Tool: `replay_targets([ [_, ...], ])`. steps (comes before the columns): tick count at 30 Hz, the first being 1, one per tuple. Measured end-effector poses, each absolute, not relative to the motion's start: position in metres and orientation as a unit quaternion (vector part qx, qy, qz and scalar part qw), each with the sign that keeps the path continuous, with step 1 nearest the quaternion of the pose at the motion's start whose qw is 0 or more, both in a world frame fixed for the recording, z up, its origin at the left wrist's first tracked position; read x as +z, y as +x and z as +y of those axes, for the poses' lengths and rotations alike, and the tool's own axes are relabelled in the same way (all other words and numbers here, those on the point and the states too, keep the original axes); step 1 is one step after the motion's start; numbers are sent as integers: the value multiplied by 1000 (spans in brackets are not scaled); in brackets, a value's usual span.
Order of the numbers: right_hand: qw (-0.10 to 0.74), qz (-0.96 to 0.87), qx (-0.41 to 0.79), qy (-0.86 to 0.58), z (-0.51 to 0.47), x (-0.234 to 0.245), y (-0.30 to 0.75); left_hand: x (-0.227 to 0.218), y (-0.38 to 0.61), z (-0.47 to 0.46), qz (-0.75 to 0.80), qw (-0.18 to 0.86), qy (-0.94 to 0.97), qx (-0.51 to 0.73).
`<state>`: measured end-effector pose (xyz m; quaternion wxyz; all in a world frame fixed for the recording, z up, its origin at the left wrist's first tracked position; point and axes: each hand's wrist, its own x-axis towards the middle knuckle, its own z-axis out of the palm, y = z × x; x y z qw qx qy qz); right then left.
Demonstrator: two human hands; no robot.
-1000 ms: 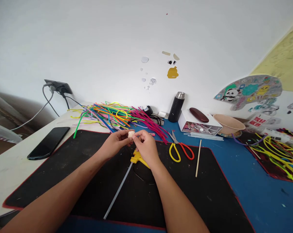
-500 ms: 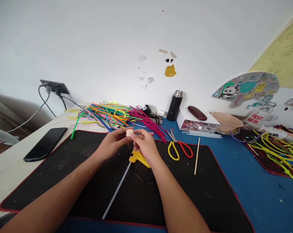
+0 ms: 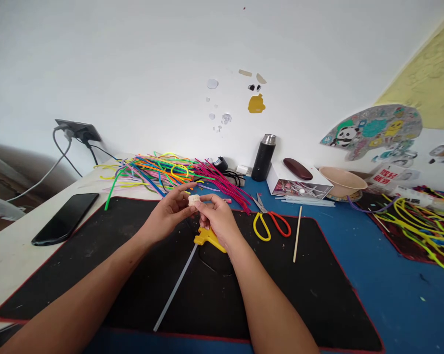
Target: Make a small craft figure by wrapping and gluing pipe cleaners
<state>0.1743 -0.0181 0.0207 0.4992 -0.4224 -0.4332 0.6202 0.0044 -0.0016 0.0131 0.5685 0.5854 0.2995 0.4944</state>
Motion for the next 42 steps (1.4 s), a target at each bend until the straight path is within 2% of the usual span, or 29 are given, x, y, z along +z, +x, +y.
replay_targets([
  [10, 503, -418, 633, -415, -17, 17, 174, 15, 6, -2, 283, 558, 602, 497],
  [23, 508, -419, 637, -400, -18, 19, 172, 24, 6, -3, 282, 669, 460, 511],
  [33, 547, -406, 602, -417, -19, 23, 173, 24, 5, -1, 291, 660, 453, 524],
  [42, 533, -441, 577, -434, -19, 20, 171, 24, 5, -3, 288, 668, 458, 512],
])
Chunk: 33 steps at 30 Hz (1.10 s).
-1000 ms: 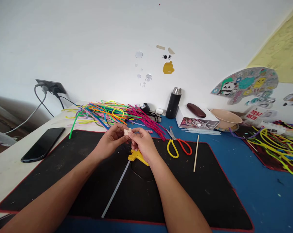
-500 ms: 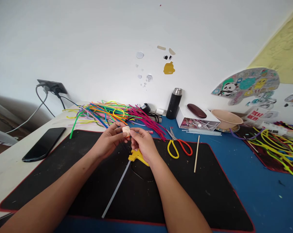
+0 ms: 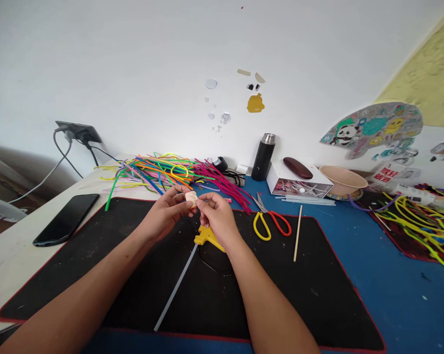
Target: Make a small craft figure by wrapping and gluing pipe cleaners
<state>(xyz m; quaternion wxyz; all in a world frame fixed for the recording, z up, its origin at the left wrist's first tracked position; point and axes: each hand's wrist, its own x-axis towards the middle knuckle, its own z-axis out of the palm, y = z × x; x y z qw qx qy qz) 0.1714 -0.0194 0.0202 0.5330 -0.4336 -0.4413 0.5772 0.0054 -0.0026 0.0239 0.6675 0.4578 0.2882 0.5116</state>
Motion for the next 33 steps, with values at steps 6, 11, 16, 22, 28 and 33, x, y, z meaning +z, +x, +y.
replay_targets([
  [6, 533, -454, 562, -441, -18, 19, 173, 23, 6, -2, 300, 647, 483, 508],
  [11, 521, -503, 514, -460, -16, 17, 173, 19, 6, 0, 310, 630, 507, 500],
  [16, 523, -546, 459, -467, -16, 13, 173, 16, 5, 1, 320, 608, 538, 489],
  [22, 520, -552, 454, -467, -16, 13, 173, 14, 6, 0, 305, 576, 576, 493],
  [28, 511, -551, 457, -476, -15, 12, 174, 11, 5, 2, 297, 567, 594, 487],
  [33, 502, -559, 443, -489, -14, 9, 176, 9, 4, 2, 305, 559, 603, 480],
])
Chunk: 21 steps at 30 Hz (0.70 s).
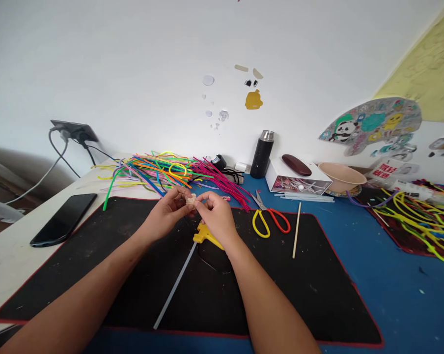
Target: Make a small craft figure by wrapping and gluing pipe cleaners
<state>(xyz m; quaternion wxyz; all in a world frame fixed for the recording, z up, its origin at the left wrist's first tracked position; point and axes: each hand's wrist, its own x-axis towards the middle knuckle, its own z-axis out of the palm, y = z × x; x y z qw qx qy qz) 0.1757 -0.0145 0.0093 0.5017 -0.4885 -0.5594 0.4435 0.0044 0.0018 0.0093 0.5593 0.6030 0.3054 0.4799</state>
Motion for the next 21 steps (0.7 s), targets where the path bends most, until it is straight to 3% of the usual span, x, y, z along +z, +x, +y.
replay_targets([
  [10, 483, -547, 454, -511, -17, 15, 174, 6, 4, 0, 349, 493, 649, 462],
  [21, 484, -545, 462, -505, -15, 13, 172, 1, 4, 2, 352, 502, 643, 459],
])
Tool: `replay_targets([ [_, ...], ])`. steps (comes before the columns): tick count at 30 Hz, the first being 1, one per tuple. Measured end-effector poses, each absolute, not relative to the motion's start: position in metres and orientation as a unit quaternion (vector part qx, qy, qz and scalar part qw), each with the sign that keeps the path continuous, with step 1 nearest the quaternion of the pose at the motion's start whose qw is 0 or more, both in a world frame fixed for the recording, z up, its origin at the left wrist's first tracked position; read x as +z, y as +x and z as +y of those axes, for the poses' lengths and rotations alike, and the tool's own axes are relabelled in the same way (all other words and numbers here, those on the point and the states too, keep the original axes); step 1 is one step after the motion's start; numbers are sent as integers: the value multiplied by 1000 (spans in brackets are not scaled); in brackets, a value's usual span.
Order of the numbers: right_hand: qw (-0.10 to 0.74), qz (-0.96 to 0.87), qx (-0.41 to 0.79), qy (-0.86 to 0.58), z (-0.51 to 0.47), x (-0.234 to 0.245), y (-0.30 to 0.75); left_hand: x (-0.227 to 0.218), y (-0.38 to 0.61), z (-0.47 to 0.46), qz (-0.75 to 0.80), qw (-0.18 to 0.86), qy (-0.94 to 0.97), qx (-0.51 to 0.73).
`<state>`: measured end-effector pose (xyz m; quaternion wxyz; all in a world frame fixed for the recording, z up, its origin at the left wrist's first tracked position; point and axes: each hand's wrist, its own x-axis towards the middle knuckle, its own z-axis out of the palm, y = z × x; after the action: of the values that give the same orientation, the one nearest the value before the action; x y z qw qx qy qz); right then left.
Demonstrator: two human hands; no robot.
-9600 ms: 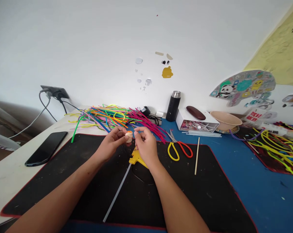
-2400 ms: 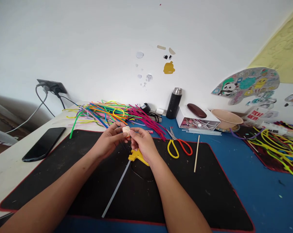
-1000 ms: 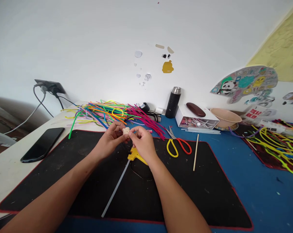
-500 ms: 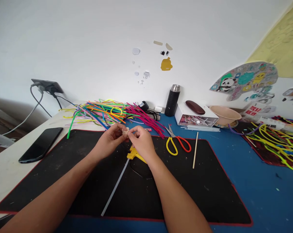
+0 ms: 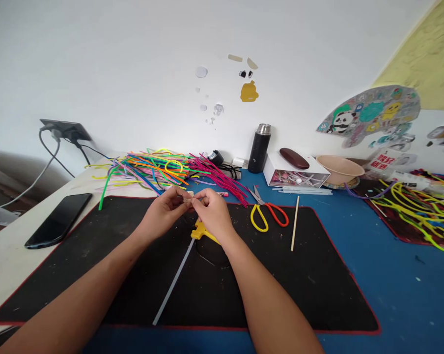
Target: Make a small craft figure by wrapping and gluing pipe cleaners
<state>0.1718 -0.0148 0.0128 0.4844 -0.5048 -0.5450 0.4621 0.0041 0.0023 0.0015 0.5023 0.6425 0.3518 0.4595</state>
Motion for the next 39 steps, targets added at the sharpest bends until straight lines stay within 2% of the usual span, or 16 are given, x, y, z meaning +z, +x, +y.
replay_targets([
  [6, 500, -535, 476, -487, -13, 10, 173, 5, 5, 2, 334, 548, 599, 478],
  [12, 515, -488, 542, -451, -14, 12, 174, 15, 5, 0, 326, 583, 558, 492],
  [26, 509, -449, 607, -413, -15, 15, 173, 16, 6, -3, 296, 565, 587, 500],
  [39, 519, -445, 617, -391, -15, 16, 172, 17, 6, -4, 297, 577, 571, 503],
])
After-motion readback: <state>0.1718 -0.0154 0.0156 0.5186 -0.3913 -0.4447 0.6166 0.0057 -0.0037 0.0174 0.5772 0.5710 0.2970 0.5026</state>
